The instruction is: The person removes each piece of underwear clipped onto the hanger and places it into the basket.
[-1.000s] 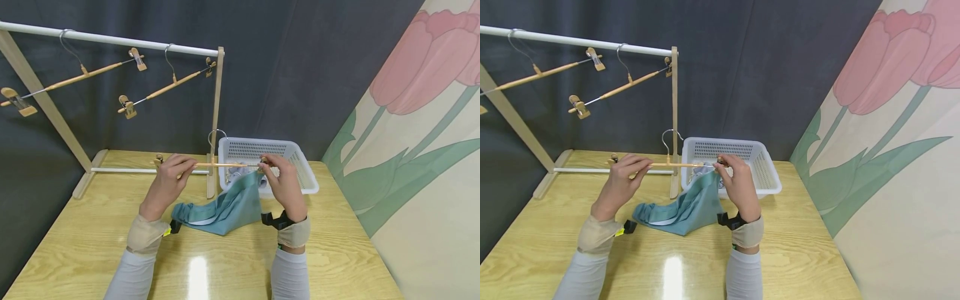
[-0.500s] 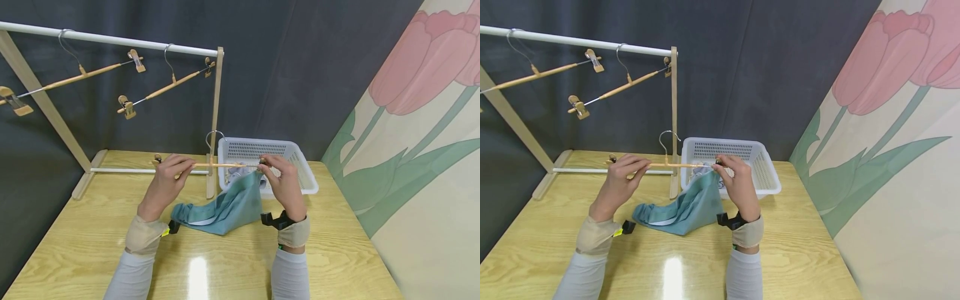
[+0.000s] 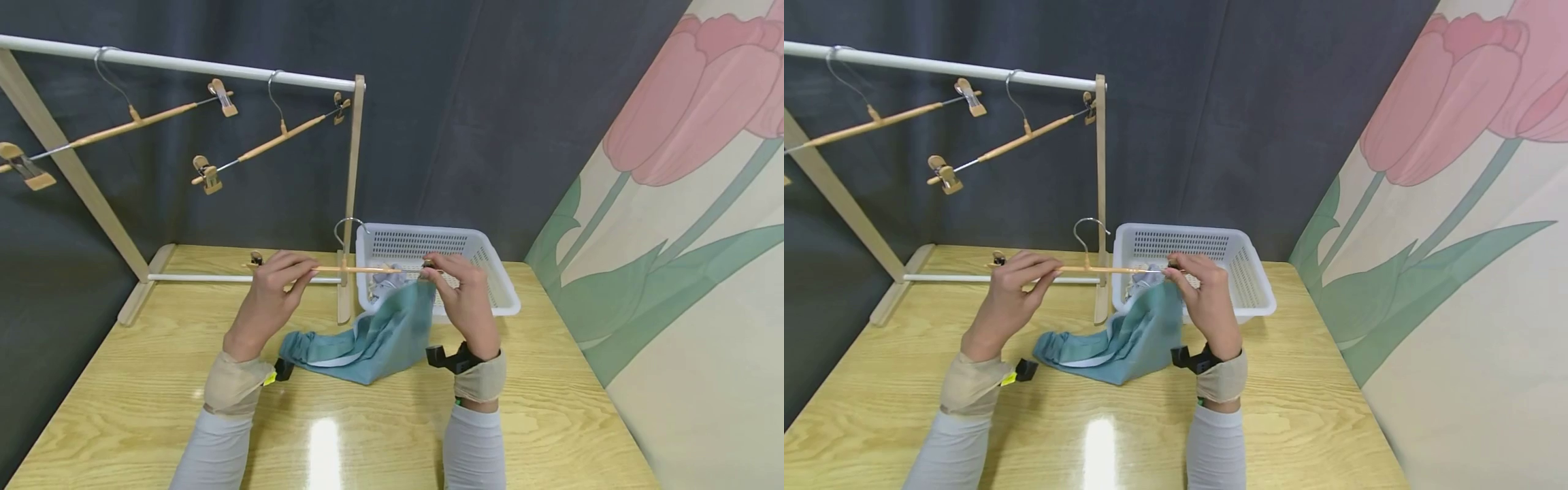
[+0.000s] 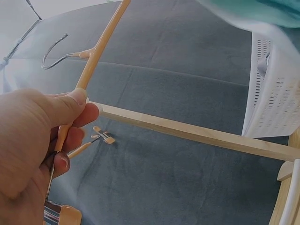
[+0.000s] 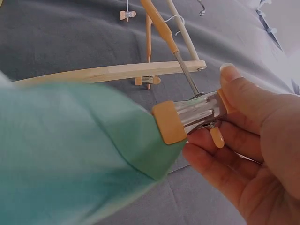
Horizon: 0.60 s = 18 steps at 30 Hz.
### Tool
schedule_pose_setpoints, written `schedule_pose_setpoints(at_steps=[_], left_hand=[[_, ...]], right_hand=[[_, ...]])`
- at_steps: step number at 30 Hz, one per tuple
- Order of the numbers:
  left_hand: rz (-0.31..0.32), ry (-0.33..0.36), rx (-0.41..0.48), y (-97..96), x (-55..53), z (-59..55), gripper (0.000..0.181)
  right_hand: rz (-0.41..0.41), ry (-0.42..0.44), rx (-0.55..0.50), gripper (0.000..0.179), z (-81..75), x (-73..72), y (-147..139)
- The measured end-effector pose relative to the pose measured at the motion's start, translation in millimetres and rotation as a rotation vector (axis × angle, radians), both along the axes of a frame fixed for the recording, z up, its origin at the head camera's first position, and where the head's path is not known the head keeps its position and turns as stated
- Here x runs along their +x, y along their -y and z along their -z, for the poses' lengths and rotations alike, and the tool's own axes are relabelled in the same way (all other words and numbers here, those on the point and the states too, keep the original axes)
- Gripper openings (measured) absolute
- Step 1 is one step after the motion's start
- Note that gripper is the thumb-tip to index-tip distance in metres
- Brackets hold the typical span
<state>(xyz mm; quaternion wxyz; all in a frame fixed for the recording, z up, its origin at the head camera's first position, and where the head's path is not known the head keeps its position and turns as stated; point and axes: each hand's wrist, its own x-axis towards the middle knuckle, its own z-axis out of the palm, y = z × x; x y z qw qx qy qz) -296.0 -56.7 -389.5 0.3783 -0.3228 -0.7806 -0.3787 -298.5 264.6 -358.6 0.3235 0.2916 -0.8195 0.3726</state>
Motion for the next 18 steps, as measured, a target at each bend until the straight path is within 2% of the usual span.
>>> schedule_pose_setpoints(at_steps=[12, 18], left_hand=[[0.009, 0.014, 0.000, -0.6, -1.0, -5.1, 0.022], [-0.003, -0.005, -0.006, 0.0, -0.7, -1.9, 0.023]], right_hand=[[-0.026, -0.065, -0.009, 0.013, -3.2, -3.0, -0.9], [-0.019, -0.055, 0.008, 0.017, -3.3, -0.1, -0.4]])
